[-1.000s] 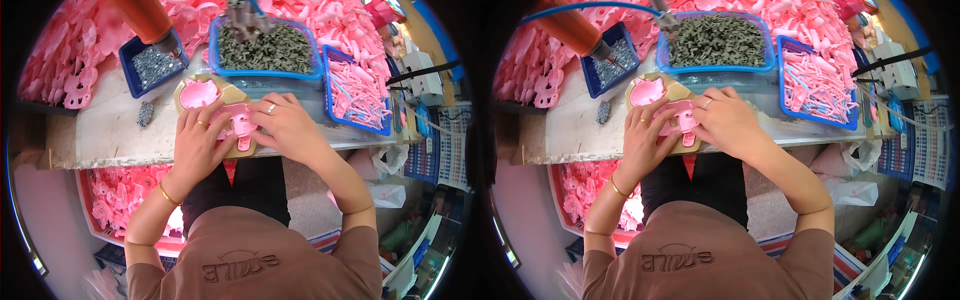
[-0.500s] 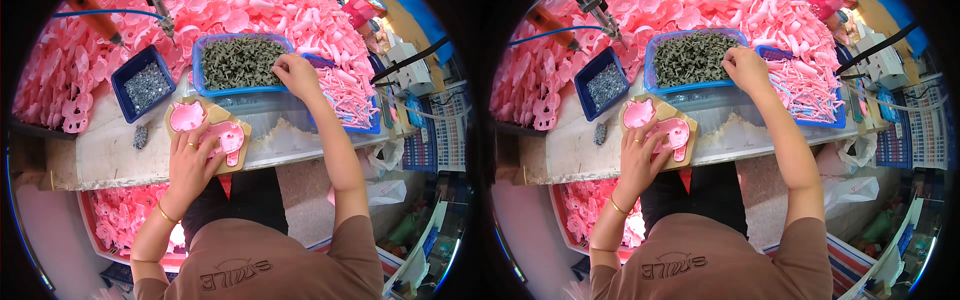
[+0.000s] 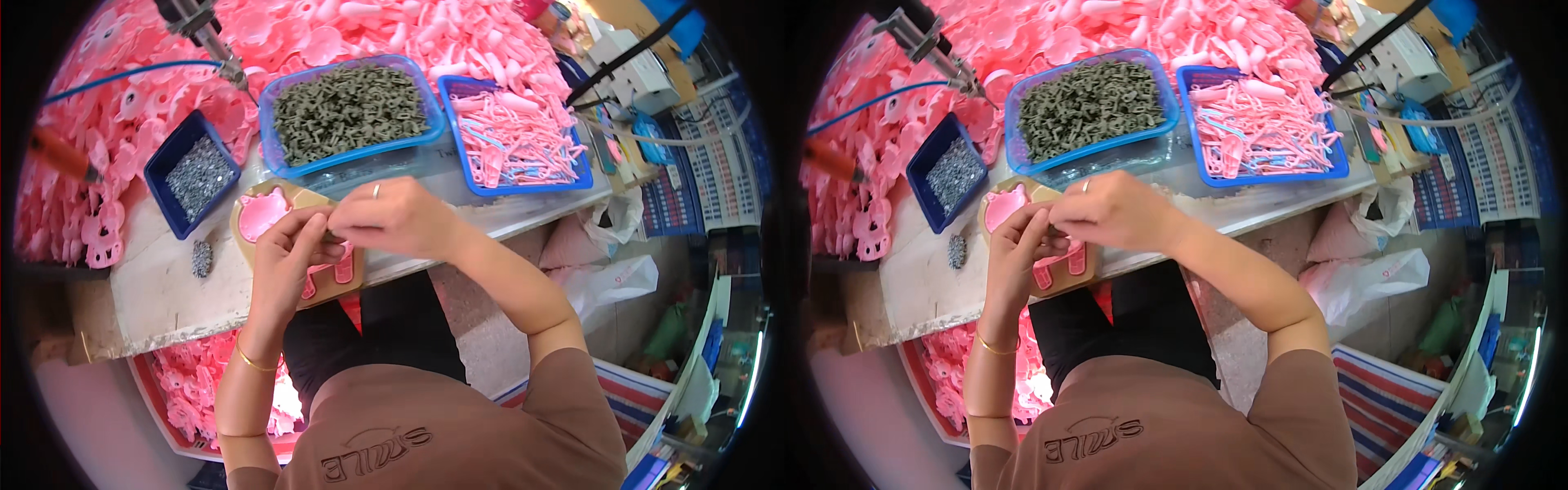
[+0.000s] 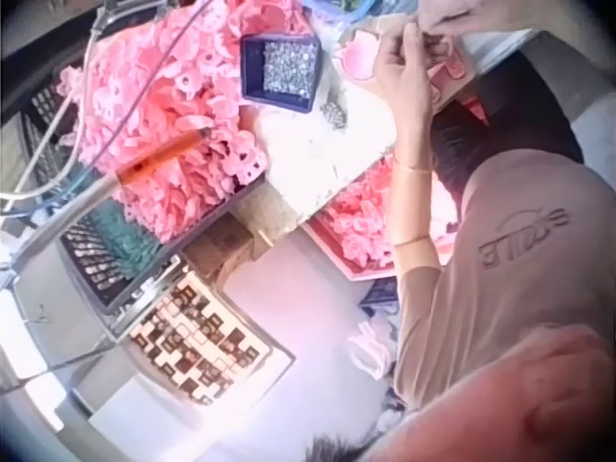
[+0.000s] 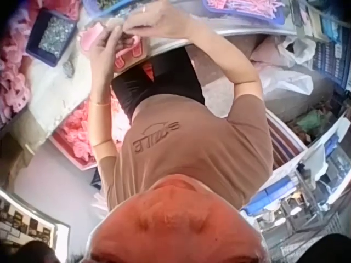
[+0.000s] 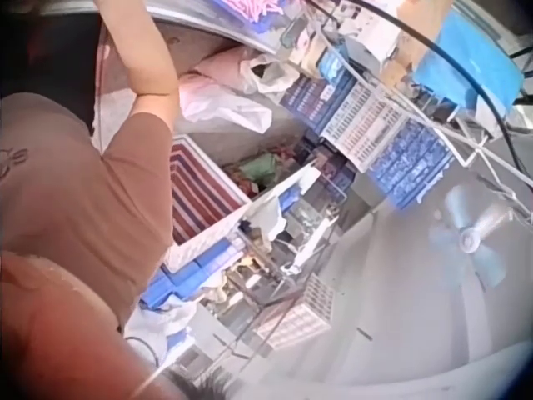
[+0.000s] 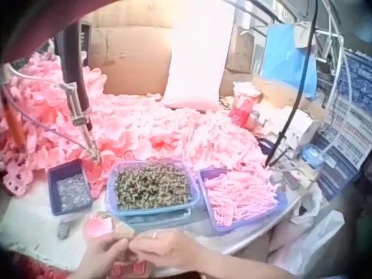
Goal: Assembling plastic toy pigs by attaching small components using a pneumatic tool at a factory workbench.
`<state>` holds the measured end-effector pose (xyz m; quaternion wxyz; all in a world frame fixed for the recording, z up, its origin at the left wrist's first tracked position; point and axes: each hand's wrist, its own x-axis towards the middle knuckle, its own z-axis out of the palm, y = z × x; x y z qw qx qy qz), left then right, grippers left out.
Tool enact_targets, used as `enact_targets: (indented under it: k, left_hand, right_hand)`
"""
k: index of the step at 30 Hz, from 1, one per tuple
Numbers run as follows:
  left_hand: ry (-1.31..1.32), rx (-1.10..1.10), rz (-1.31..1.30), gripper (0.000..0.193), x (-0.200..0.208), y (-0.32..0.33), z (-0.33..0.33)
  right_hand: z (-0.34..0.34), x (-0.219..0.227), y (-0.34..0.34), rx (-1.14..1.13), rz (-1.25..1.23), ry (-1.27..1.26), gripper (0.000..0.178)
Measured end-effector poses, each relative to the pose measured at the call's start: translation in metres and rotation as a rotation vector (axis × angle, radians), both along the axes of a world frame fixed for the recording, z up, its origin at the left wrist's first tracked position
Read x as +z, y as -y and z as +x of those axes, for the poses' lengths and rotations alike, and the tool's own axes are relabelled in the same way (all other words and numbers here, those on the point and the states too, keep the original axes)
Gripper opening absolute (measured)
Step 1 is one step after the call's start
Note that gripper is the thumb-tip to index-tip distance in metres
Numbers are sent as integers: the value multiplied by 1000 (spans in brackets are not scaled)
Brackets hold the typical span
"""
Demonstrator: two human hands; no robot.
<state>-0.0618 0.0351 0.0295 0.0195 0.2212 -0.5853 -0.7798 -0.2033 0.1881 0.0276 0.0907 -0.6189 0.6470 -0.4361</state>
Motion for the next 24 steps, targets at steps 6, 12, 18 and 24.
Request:
enact_targets:
  k: [6,12,18,24]
  left_hand:
    - [-114,23,-132,34,-11,0,5]
    - [-99,7,-180,26,4,10,5]
    - [-188,22,-185,17,-2,5,8]
    - [-143,13,-147,23,-5,13,9]
  right_hand:
    - [-14,-5,-44,-282,148,43,15]
    - [-103,-10,-146,-914,306,-357,18]
    - [-124,-22,-164,-737,365,-476,16]
    - [-137,16,-167,-775,313,-73,12]
